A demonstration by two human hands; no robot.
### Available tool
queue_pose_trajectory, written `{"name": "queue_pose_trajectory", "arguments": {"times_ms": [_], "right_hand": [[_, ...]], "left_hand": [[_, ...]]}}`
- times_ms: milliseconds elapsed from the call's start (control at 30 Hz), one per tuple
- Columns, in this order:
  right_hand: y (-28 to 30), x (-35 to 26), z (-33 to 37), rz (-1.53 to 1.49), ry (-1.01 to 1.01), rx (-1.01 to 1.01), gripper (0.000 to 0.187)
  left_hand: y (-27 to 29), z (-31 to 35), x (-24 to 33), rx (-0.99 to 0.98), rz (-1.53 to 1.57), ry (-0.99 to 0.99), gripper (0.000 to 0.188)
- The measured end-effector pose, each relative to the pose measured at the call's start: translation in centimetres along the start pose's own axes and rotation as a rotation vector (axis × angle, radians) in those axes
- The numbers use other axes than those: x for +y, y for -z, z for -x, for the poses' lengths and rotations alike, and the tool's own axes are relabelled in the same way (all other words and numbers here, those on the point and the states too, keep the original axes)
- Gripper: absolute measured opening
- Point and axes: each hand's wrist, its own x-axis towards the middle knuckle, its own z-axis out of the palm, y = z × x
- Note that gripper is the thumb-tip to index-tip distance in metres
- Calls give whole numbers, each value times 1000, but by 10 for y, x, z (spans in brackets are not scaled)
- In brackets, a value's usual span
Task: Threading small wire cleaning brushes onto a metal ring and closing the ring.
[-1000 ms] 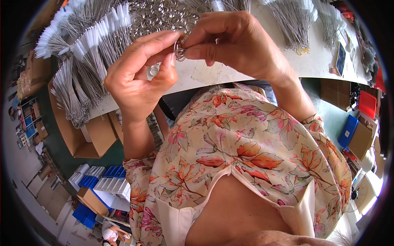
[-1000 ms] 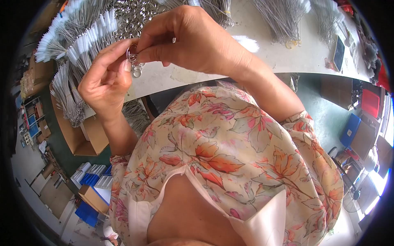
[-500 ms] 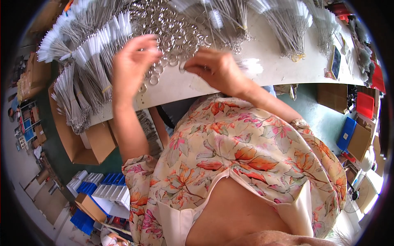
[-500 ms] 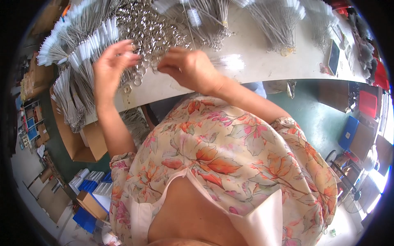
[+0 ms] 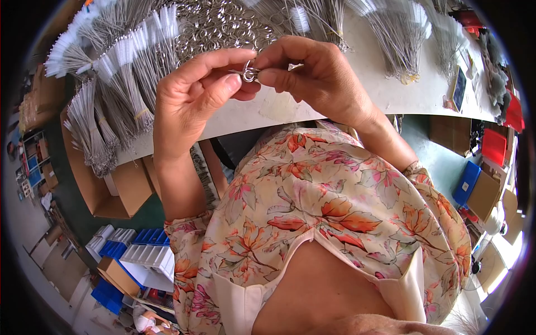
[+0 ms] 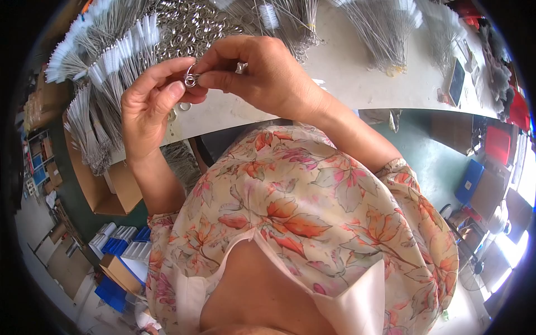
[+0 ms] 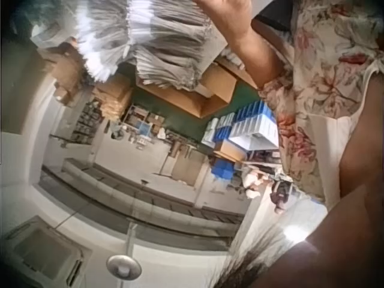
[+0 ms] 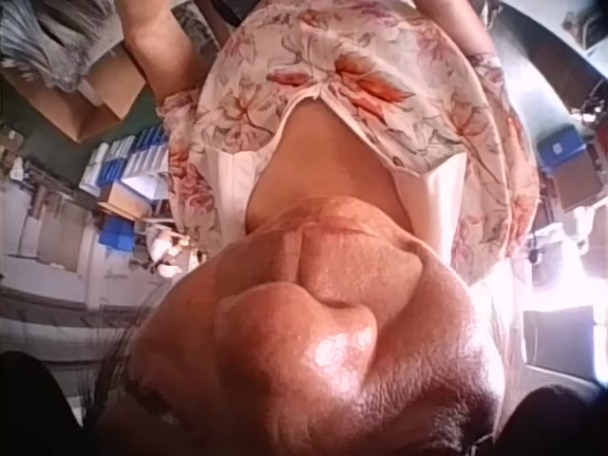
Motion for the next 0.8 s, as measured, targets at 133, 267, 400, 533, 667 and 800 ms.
{"name": "queue_pose_trajectory", "arguments": {"times_ms": [133,267,400,533,667,800], "right_hand": [[4,2,-3,58,-73,-114,14],[0,10,-5,26,-24,-137,15],[0,21,-7,50,37,-160,19],[-3,35,-9,127,130,-118,21],[-10,42,-9,186,100,-101,22],[-15,45,-8,131,129,-11,22]], "left_hand": [[0,0,0,-25,27,35,25],[1,3,-6,13,126,117,23],[-2,7,-18,115,116,113,23],[-6,8,-23,142,77,80,22],[-12,8,-32,246,49,53,20],[-14,10,-38,312,103,48,19]]}}
